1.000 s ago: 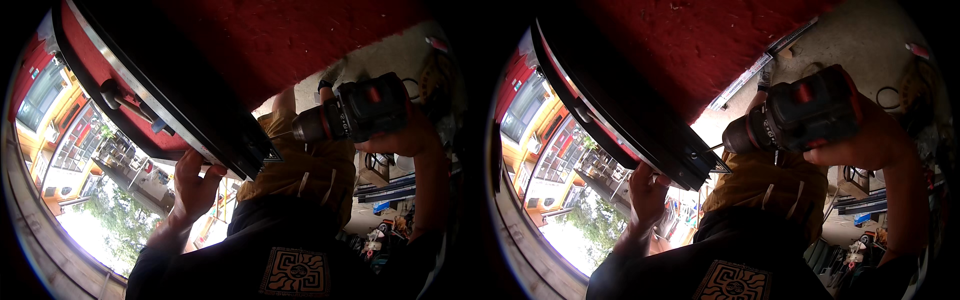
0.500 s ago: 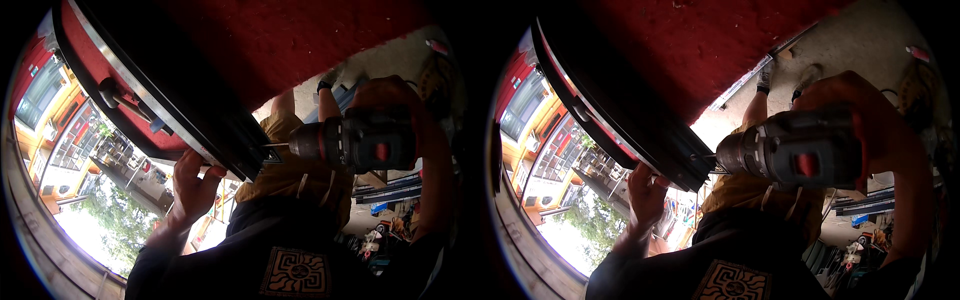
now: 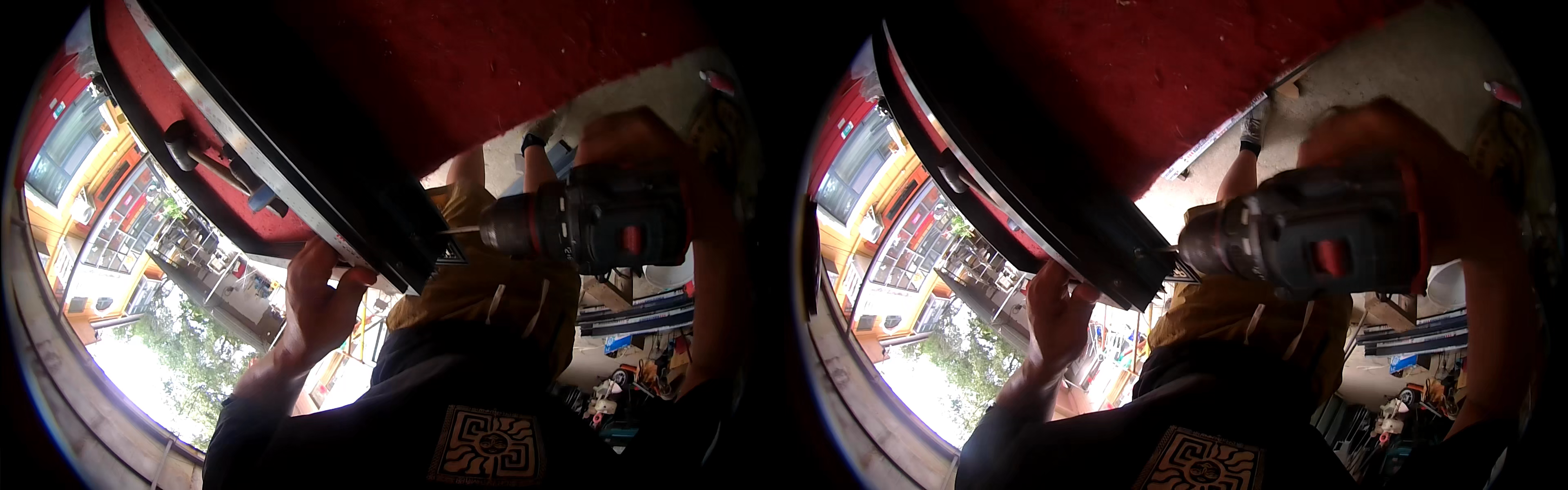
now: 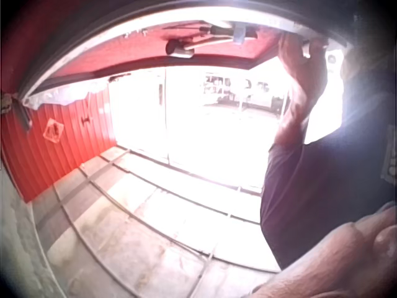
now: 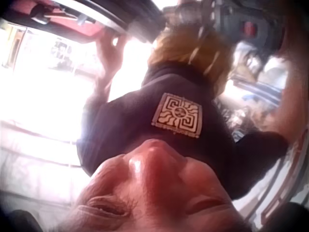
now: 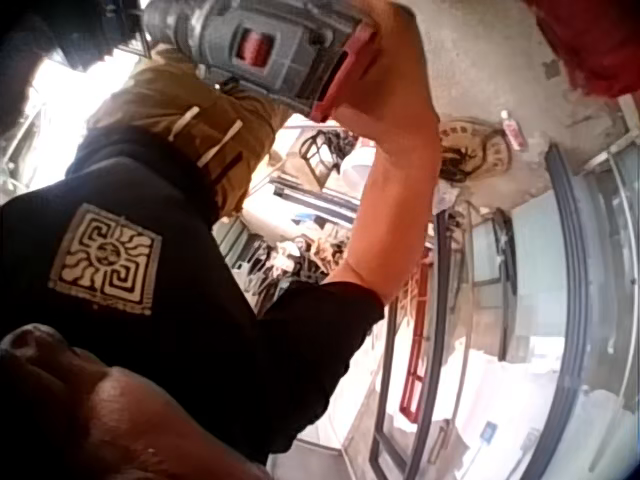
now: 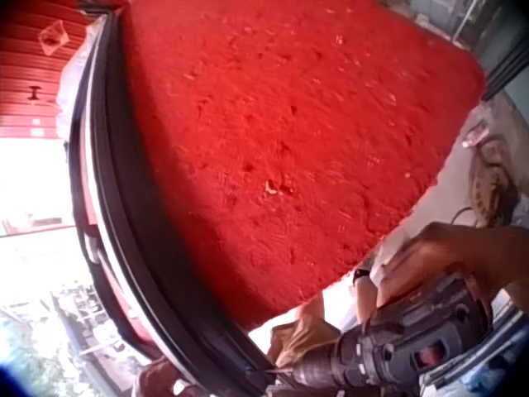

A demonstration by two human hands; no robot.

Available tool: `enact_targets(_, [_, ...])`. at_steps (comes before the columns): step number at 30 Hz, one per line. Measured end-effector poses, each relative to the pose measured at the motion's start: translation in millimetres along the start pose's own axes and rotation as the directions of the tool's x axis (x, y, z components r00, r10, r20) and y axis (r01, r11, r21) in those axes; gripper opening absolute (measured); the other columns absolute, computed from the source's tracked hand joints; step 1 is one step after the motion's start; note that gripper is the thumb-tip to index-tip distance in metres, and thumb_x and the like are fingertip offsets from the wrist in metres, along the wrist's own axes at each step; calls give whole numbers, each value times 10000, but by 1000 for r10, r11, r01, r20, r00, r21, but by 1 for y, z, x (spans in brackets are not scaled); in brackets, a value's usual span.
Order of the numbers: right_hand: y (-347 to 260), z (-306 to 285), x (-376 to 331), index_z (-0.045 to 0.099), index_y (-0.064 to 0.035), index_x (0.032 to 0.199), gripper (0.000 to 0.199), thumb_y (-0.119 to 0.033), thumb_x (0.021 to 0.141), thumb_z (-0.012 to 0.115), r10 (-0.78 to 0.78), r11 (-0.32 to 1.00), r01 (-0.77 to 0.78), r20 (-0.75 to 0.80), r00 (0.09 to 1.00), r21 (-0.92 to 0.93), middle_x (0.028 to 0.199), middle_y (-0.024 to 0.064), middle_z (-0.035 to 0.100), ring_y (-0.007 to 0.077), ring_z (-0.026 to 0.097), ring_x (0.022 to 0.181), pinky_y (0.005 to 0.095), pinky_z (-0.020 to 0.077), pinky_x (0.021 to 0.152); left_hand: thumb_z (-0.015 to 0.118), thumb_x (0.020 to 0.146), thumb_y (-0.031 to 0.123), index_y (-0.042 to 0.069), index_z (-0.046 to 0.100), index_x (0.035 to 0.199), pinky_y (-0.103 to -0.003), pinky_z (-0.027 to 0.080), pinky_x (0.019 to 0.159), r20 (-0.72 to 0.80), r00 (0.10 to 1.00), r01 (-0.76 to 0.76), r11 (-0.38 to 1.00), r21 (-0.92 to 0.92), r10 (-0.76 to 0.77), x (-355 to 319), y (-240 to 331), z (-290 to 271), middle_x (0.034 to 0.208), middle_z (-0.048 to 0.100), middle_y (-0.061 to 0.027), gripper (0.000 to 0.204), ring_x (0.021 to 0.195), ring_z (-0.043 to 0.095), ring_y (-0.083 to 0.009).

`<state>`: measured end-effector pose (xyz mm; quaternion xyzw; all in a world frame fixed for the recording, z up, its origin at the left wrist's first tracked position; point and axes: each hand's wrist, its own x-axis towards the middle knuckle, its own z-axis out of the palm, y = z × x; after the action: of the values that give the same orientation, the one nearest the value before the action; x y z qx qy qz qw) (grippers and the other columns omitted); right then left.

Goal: The person assembles a rectangular window frame on a red workbench. They use a power drill to drive screws into the frame corners and a manual screwdriver to tighten them. The person also uses a square ruler to check the frame's alignment and a hammer to adjust the components.

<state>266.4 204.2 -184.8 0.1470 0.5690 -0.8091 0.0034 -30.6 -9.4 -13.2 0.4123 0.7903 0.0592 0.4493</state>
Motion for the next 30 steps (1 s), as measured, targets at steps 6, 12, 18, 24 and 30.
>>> enact_targets(6, [18,-11,9,730,-42,1109,310,-277,908,758,-240,961,225,-82,967,-162,1055,130,743,247,742,905,373,572,813,788,861,23,-44,733,1010,-372,595,751,-18,999,47,999,15,-47,-8,2,-4,938,742,-156,173,844,768,-289])
enact_targets(12, [1,-31,30,771,-50,1026,399,-401,837,758,-296,827,361,212,931,-431,880,97,751,227,709,766,383,534,707,791,830,-13,-32,749,1032,-378,590,786,35,992,122,991,-60,-120,-3,8,-6,955,744,-167,207,885,762,-313])
enact_targets(18, [-1,-29,30,790,-100,1021,262,-275,828,770,-344,851,370,137,929,-372,867,75,774,224,709,715,389,520,709,816,824,3,0,767,1024,-417,564,837,34,988,149,987,-62,-148,-4,6,-3,979,752,-173,205,938,730,-348])
enact_targets(24, [4,-27,36,788,-76,1080,310,-299,866,759,-318,886,348,143,937,-308,912,83,785,222,721,753,381,547,686,815,891,122,-2,748,1038,-452,546,824,18,995,101,994,-51,-100,-4,2,-4,968,742,-178,204,930,710,-398])
enact_targets(30, [-9,-31,35,790,-23,1056,461,-440,919,647,-149,959,178,142,979,-220,897,107,750,241,708,801,385,549,716,738,988,123,-27,732,1054,-443,570,732,115,993,-4,999,-36,8,2,-4,-14,931,726,-203,164,835,731,-391])
